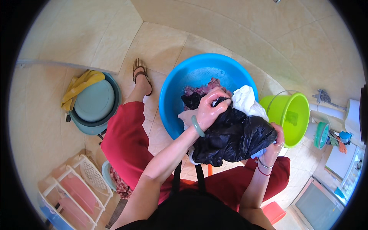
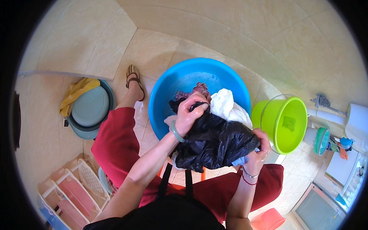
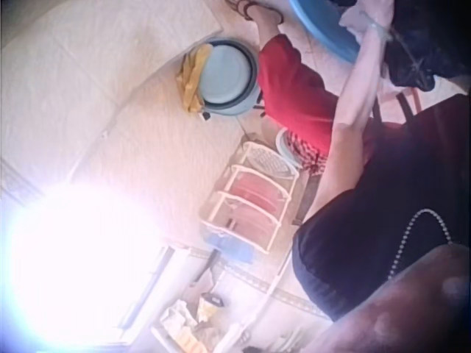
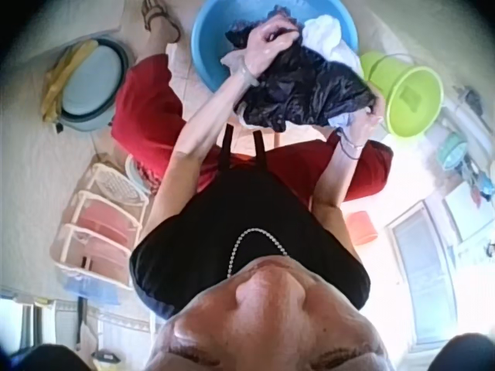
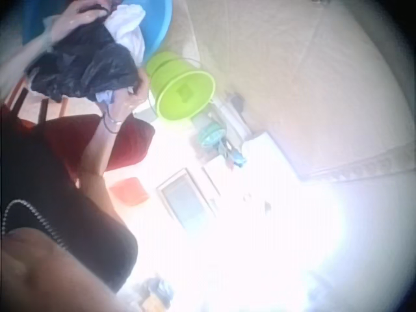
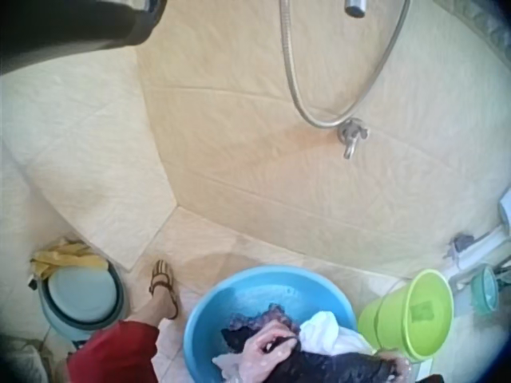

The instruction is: The person sits on a small stool and hand washes clothes in a blue basin filled with soapy water. They repeatedly submerge, agitate, and wring out various garments, including a white cloth and dark-colored items, using both hands.

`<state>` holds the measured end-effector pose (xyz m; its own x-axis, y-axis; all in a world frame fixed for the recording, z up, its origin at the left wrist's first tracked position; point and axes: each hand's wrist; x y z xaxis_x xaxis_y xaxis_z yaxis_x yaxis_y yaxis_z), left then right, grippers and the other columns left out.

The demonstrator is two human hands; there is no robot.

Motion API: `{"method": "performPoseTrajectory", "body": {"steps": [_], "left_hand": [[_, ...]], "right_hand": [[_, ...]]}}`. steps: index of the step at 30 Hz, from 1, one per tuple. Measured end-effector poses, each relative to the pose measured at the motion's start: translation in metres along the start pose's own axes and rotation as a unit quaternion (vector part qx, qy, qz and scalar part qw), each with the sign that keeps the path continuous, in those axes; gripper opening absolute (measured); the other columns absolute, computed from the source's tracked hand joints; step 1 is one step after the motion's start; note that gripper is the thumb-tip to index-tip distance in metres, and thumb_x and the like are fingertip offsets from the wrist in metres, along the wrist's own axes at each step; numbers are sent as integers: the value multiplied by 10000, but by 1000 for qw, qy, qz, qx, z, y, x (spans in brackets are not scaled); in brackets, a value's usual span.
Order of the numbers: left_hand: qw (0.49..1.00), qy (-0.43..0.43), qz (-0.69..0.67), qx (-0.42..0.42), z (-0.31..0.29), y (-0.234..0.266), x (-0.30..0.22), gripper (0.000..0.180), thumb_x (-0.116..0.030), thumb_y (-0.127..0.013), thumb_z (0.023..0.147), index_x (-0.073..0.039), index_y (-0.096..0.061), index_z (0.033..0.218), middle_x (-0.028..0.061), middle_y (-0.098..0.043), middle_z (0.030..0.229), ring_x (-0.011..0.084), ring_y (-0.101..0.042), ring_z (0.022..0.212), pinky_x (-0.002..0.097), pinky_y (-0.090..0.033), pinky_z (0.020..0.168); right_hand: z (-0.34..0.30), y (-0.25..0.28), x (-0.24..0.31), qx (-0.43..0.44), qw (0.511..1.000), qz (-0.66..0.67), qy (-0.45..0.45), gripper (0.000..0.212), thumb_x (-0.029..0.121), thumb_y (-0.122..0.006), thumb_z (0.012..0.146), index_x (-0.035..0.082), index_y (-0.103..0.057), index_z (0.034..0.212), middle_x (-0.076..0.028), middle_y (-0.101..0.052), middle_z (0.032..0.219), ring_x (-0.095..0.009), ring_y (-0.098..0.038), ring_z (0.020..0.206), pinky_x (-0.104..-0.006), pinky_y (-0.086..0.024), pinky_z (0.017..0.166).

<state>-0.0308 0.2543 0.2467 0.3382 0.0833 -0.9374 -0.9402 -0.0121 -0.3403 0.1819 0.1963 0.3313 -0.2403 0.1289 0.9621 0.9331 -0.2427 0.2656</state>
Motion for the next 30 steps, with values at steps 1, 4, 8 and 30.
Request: {"method": "performPoseTrajectory", "body": {"steps": [1, 4, 8, 30], "left_hand": [[1000, -8, 3, 1, 3, -1, 2, 85, -31, -663, 782, 1, -612, 842, 59, -580, 854, 167, -559, 846, 282, -426, 799], [999, -17, 33, 14, 15, 1, 14, 77, -43, -659, 790, -7, -615, 843, 55, -584, 856, 166, -562, 845, 276, -425, 792], [998, 5, 48, 39, 26, 17, 33, 82, -53, -672, 782, -12, -618, 829, 55, -584, 878, 168, -562, 872, 265, -415, 799], [814, 38, 577, -54, -65, 41, 64, 427, -422, -661, 829, -313, -624, 1240, 132, -290, 1520, 421, -233, 1395, 714, -203, 1009]], "right_hand": [[1, 1, 3, 14, 1000, -8, 17, 336, 40, -669, 678, -12, -590, 1000, -52, -591, 948, -140, -540, 886, -252, -413, 835], [-1, -8, -9, -23, 999, 12, 24, 334, 26, -660, 692, -10, -584, 1016, -57, -587, 970, -143, -541, 895, -258, -416, 844], [-6, -30, -30, -1, 999, -36, 13, 324, -12, -663, 690, -3, -585, 1005, -48, -564, 957, -139, -538, 886, -266, -428, 830], [-41, -103, -98, 301, 937, -162, 67, 496, 250, -691, 785, 82, -561, 1234, -122, -607, 1158, -364, -578, 1055, -442, -463, 909]]}}
Point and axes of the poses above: each hand's wrist, its own z-axis towards the middle knuckle, its own y-axis out of the back of the hand, x = y × z
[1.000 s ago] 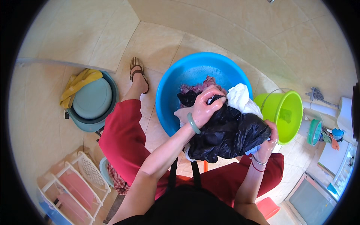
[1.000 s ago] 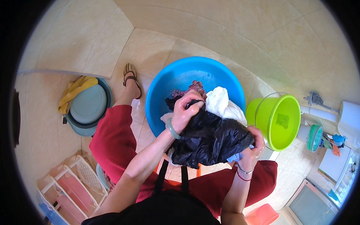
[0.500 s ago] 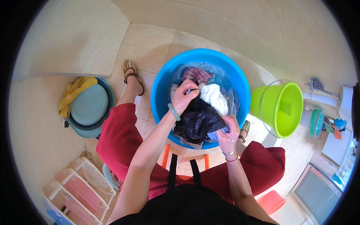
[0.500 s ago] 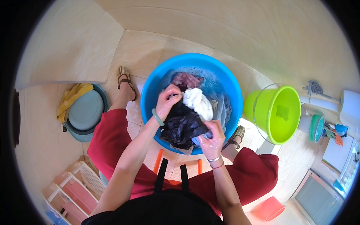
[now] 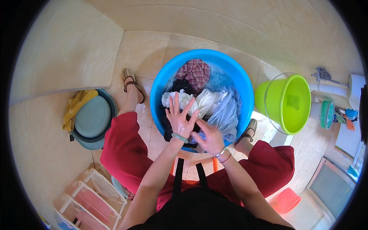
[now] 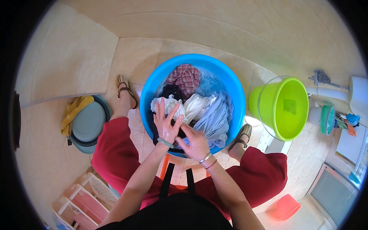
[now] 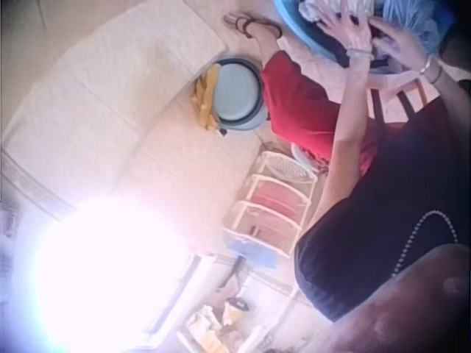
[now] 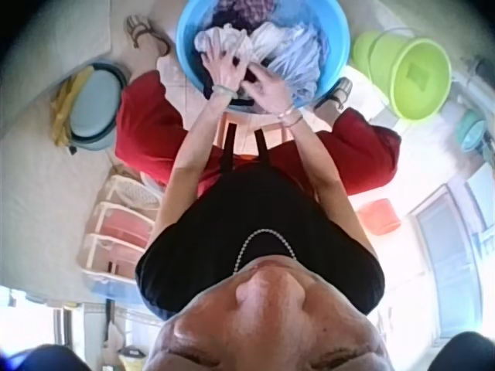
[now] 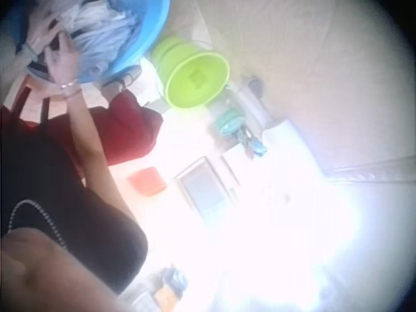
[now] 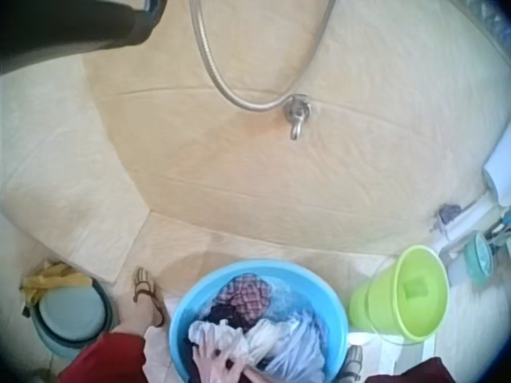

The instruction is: The person sits on a small stool and hand washes clothes in a blue basin filled with soapy water. They repeatedly submerge, agitate, and wring out various garments, including a white cloth and dark-colored items, using both hands.

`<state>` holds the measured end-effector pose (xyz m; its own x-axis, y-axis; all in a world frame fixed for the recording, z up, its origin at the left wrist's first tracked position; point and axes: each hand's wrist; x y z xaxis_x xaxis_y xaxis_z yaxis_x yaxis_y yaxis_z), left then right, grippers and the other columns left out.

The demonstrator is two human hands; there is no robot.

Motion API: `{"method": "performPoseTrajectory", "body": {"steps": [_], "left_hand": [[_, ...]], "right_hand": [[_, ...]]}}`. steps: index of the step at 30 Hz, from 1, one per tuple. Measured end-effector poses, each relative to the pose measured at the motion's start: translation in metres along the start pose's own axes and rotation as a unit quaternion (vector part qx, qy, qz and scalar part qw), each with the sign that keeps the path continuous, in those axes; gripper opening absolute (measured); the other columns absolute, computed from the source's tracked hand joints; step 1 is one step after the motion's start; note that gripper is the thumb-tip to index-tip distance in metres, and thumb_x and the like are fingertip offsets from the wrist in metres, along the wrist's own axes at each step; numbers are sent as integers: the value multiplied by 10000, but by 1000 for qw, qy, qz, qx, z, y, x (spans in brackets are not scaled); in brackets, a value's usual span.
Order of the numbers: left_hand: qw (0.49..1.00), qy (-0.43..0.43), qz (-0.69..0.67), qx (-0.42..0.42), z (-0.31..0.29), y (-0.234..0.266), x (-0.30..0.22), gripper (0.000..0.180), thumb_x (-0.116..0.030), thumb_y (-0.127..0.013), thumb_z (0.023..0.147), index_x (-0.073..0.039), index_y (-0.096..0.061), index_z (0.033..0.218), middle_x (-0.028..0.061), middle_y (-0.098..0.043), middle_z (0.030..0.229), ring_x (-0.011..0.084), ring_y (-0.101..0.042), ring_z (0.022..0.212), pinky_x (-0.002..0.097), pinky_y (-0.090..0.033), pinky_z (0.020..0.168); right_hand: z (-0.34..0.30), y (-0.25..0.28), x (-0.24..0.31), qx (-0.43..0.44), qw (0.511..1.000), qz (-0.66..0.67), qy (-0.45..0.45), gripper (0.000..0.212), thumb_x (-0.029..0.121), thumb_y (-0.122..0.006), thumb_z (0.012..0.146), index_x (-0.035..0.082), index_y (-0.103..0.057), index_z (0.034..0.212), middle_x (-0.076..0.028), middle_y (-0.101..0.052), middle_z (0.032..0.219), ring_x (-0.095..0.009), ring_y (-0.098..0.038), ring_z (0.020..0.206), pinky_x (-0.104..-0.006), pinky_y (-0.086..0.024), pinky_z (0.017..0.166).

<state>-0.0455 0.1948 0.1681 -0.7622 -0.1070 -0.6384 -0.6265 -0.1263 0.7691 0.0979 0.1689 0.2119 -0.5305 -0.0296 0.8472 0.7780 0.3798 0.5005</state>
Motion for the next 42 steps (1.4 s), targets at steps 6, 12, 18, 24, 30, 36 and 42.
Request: {"method": "performPoseTrajectory", "body": {"steps": [6, 12, 18, 24, 30, 36, 42], "left_hand": [[992, -77, 72, 71, -46, -23, 21, 359, -288, -683, 749, -275, -674, 1108, 110, -387, 1434, 428, -335, 1299, 681, -249, 1021], [991, -92, 78, 55, -35, -39, 46, 235, -263, -676, 741, -210, -672, 970, 102, -482, 1257, 386, -406, 1184, 546, -351, 934], [990, -93, 63, 81, 12, -55, 67, 119, -225, -655, 766, -180, -651, 875, 95, -531, 1089, 347, -468, 1072, 480, -395, 855], [988, -114, 11, 103, 53, -69, 85, 52, -203, -623, 807, -161, -649, 823, 100, -520, 887, 328, -524, 850, 438, -468, 683], [985, -105, 2, 139, 82, -83, 100, 82, -210, -581, 851, -168, -651, 841, 94, -525, 823, 326, -542, 846, 444, -477, 697], [984, -92, -24, 153, 74, -71, 101, 185, -189, -493, 920, -147, -645, 1018, 112, -601, 1037, 347, -546, 1003, 426, -452, 825], [991, -78, 32, 105, 1, -17, 71, 475, -124, -493, 896, -223, -481, 1361, 140, -316, 1481, 360, -407, 1267, 490, -307, 1036]], "right_hand": [[34, 24, -46, -138, 940, -306, -58, 495, 391, -648, 824, 250, -555, 1290, -89, -408, 1446, -374, -404, 1261, -598, -267, 1019], [-6, -26, -116, -2, 909, -415, -34, 569, 406, -670, 793, 328, -486, 1326, -73, -317, 1465, -363, -360, 1237, -594, -261, 1009], [17, -54, -170, -68, 902, -427, -7, 409, 442, -665, 768, 317, -584, 1149, -27, -479, 1206, -267, -461, 1028, -478, -363, 827], [38, -61, -205, -75, 883, -463, -6, 297, 472, -659, 724, 281, -594, 941, -11, -511, 971, -233, -524, 890, -407, -356, 705], [64, -53, -216, -99, 903, -419, 2, 299, 479, -665, 681, 248, -604, 862, -40, -539, 900, -248, -555, 827, -410, -396, 640], [80, -25, -201, -71, 943, -324, 2, 196, 421, -638, 798, 231, -605, 834, -38, -567, 793, -249, -624, 747, -402, -493, 599], [41, 8, -162, -121, 967, -195, -110, 270, 355, -645, 862, 123, -559, 969, -120, -672, 900, -345, -642, 799, -439, -505, 641]]}}
Point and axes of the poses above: each hand's wrist, its own z-axis towards the middle knuckle, its own y-axis out of the back of the hand, x = y × z
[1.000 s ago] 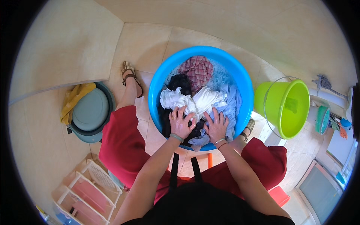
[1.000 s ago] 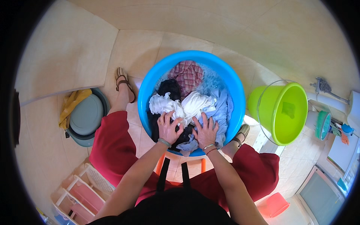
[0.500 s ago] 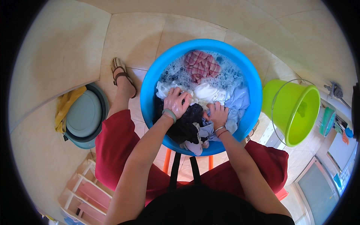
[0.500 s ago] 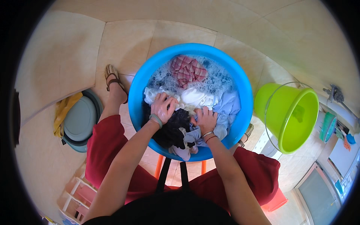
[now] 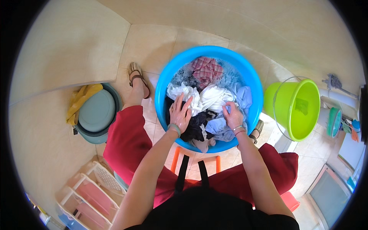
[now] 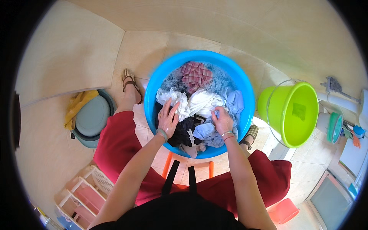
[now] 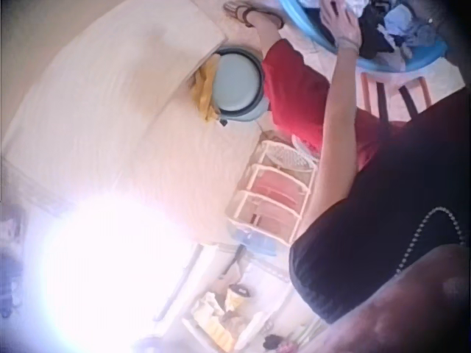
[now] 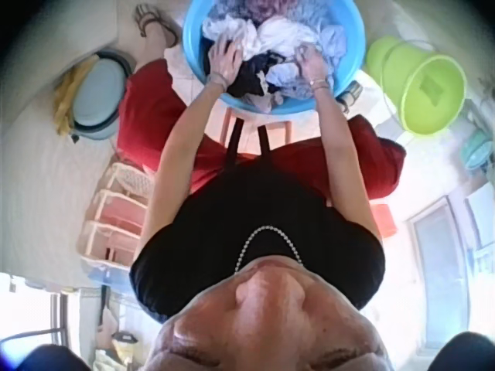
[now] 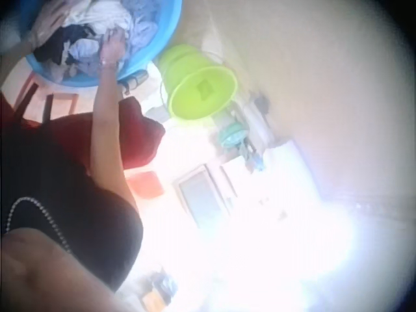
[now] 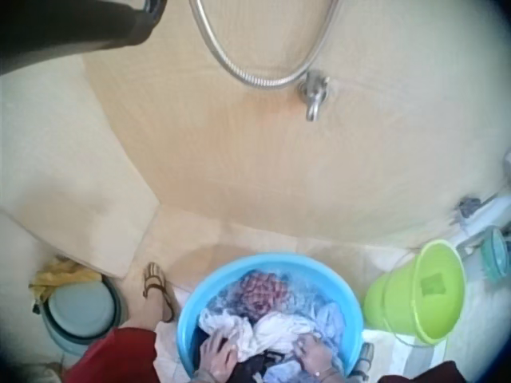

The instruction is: The person sits on a small stool and hand washes clothes in a blue basin filled with soapy water. They repeatedly submerge, agitate, and wring out various garments, including a white cloth and dark-colored items, using both hands.

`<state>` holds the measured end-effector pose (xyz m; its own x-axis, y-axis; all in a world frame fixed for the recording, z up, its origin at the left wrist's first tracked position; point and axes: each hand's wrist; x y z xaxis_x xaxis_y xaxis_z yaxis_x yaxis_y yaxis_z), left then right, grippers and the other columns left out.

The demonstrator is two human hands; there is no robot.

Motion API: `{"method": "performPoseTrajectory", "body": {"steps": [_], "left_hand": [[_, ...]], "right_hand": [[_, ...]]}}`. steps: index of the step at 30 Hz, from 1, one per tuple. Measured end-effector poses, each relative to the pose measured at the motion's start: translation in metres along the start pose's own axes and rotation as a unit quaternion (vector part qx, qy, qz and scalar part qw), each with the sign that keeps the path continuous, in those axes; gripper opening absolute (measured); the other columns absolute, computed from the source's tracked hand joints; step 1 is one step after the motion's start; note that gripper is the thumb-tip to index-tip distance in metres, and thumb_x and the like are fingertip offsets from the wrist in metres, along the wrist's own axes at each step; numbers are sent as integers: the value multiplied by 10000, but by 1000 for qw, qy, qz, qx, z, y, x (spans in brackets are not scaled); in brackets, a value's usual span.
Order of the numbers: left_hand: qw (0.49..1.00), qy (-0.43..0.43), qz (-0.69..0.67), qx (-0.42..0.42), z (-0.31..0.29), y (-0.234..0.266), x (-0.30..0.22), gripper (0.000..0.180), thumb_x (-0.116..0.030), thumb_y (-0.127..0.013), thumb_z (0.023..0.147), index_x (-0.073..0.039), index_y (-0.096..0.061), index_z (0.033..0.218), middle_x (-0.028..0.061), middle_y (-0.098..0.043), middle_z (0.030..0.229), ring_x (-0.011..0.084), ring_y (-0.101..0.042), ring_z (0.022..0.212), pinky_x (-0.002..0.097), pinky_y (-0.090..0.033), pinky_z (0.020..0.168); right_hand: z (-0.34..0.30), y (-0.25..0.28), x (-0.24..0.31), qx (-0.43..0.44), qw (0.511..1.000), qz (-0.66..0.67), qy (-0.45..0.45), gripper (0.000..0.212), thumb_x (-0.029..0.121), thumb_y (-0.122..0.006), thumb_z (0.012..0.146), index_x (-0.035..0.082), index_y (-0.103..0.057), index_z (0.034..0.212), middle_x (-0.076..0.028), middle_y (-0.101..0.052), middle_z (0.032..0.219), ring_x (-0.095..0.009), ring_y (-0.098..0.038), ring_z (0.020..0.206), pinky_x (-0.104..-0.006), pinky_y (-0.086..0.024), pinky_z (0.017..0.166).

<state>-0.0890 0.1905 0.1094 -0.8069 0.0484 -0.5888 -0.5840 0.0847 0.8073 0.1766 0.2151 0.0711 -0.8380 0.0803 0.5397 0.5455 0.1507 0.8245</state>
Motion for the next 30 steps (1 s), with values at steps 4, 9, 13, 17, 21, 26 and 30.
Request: {"method": "performPoseTrajectory", "body": {"steps": [4, 9, 13, 17, 21, 26, 30], "left_hand": [[997, 56, -24, 42, -35, 10, -5, 533, -123, -530, 882, -284, -443, 1383, 136, -256, 1520, 357, -342, 1341, 516, -311, 1043], [979, 132, -12, 152, -46, 23, -26, 614, -368, -617, 862, -302, -375, 1422, 120, -69, 1577, 413, -240, 1388, 557, -337, 1031], [927, 201, 72, 309, -38, 44, -63, 1113, -564, -766, 676, -365, -53, 1507, 137, 170, 1568, 492, -121, 1407, 614, -319, 1033], [884, 184, 225, 365, -28, 25, -66, 1289, -556, -799, 637, -317, 127, 1502, 245, 250, 1514, 533, -161, 1380, 630, -369, 986], [879, 157, 300, 335, -29, -5, -53, 1285, -489, -805, 663, -282, 145, 1503, 305, 229, 1497, 547, -199, 1362, 588, -440, 939], [894, 110, 334, 279, -46, -38, -30, 790, -120, -456, 941, -310, 49, 1518, 349, 122, 1505, 571, -185, 1351, 577, -469, 912], [905, 98, 314, 270, -54, -52, -11, 779, -87, -456, 930, -293, 7, 1521, 367, 122, 1494, 583, -167, 1350, 561, -456, 934]], "right_hand": [[-35, 20, 2, -39, 994, 21, -97, 335, 394, -659, 847, 102, -567, 984, -194, -655, 823, -399, -633, 785, -469, -495, 663], [-76, 27, 18, -49, 996, 21, -70, 400, 407, -701, 806, 81, -588, 1009, -194, -646, 923, -392, -616, 873, -457, -489, 746], [-99, 48, 43, 55, 997, -36, -41, 570, 465, -772, 699, 104, -569, 1090, -125, -601, 1070, -339, -556, 1011, -454, -470, 826], [-100, 45, 48, 182, 977, -110, -7, 672, 455, -814, 630, 140, -527, 1151, -62, -527, 1158, -292, -482, 1123, -488, -466, 836], [-81, 12, 35, 224, 961, -164, -5, 656, 397, -809, 646, 138, -510, 1169, -56, -514, 1163, -280, -475, 1140, -495, -474, 845], [-55, -19, 20, 270, 940, -210, -10, 599, 341, -806, 642, 112, -567, 1141, -65, -522, 1160, -263, -494, 1109, -448, -508, 826], [-46, -34, 15, 267, 941, -208, -7, 580, 350, -810, 614, 89, -625, 1097, -78, -549, 1093, -275, -521, 1088, -431, -523, 813]]}}
Point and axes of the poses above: each hand's wrist, its own z-axis towards the middle knuckle, its own y-axis out of the back of the hand, x = y × z
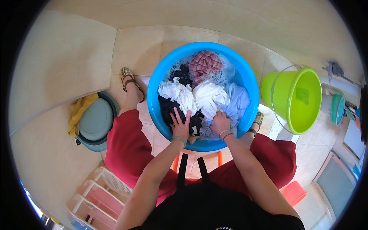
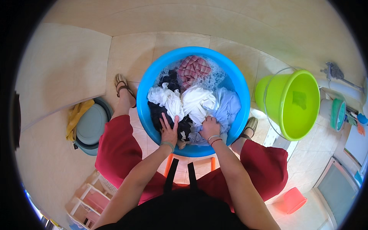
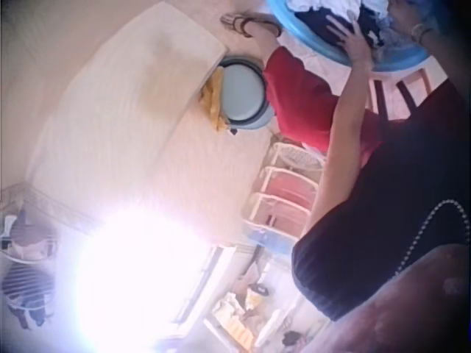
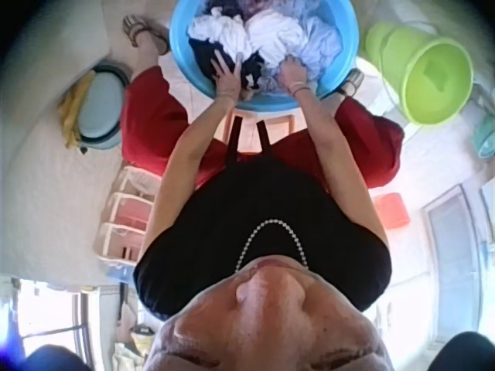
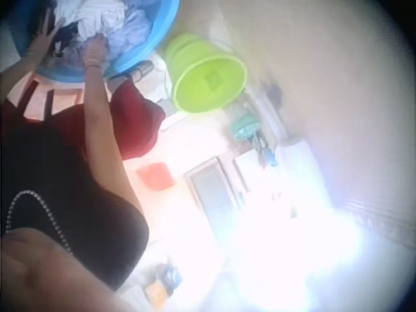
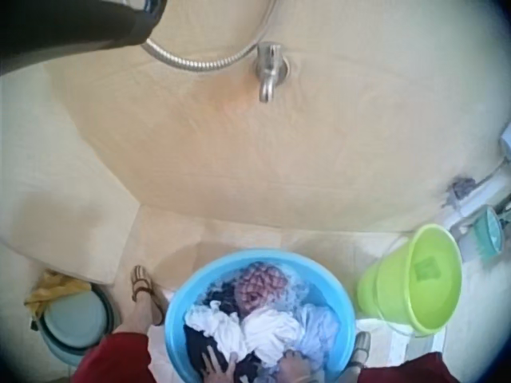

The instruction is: The person sits on a small stool and hand washes clothes in a blue basin filled with soapy water. They repeatedly submerge, agitate, and wring out various garments, including a white cloth and dark-colored items, using both hands.

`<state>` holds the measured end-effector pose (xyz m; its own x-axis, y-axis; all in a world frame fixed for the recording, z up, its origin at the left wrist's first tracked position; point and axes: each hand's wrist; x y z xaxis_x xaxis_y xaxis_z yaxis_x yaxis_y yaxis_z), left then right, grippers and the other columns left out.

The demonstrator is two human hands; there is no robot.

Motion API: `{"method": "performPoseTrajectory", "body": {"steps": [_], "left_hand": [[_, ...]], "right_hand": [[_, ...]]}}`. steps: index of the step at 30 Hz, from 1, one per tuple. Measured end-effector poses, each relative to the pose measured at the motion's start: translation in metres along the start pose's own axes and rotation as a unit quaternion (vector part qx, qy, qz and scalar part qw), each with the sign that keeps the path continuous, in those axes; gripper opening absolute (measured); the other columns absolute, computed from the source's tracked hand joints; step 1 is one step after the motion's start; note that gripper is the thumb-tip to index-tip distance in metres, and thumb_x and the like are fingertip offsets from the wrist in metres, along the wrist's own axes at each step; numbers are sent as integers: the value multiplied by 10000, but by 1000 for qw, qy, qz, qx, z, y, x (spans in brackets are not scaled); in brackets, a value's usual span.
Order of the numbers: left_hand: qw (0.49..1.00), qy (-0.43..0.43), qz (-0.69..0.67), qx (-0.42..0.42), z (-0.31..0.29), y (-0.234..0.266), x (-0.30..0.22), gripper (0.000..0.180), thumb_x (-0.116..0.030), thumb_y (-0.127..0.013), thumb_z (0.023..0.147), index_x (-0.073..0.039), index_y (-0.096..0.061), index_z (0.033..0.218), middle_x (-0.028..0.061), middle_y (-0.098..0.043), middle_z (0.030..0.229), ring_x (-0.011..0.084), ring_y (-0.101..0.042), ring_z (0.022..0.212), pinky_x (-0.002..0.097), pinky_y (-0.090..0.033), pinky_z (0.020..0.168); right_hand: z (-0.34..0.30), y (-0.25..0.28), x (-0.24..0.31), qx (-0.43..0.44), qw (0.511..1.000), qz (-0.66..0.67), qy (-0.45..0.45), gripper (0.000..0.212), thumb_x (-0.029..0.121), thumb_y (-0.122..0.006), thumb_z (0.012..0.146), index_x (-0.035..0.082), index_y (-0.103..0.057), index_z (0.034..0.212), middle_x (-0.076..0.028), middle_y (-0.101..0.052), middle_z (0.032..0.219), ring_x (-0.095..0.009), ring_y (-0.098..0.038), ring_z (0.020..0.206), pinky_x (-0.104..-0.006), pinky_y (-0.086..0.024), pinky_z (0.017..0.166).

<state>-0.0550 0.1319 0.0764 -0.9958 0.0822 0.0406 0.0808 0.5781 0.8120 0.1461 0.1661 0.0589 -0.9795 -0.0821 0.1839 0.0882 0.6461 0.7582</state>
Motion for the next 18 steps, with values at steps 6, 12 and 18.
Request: {"method": "performPoseTrajectory", "body": {"steps": [6, 12, 18], "left_hand": [[998, -43, -26, 38, 5, 3, 19, 810, -99, -483, 912, -309, 8, 1521, 363, 142, 1494, 579, -150, 1359, 547, -462, 933], [979, -91, -99, 151, 7, 115, 37, 867, -457, -669, 811, -315, -144, 1485, 371, -45, 1466, 536, -447, 1201, 442, -445, 974], [976, -90, -197, 3, 103, 155, 44, 263, -351, -521, 908, -183, -652, 1063, 146, -621, 1113, 357, -619, 948, 428, -507, 816]], "right_hand": [[16, -2, -4, 21, 1000, 16, 3, 535, 376, -799, 651, 81, -648, 1072, -120, -567, 1207, -287, -538, 1126, -425, -525, 833], [69, 118, 2, 407, 897, -56, 165, 576, 396, -728, 730, 170, -585, 1240, -145, -572, 1274, -303, -600, 1066, -385, -510, 823], [125, 174, 19, -190, 938, -47, 287, 500, 489, -596, 839, 294, -555, 1297, -26, -414, 1452, -315, -269, 1383, -617, -203, 1066]]}}
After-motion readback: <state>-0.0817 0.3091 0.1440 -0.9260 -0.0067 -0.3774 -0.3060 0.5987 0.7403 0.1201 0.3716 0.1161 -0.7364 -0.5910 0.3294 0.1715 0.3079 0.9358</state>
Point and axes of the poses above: each hand's wrist, its own z-axis towards the middle knuckle, its own y-axis out of the back of the hand, x = y × z
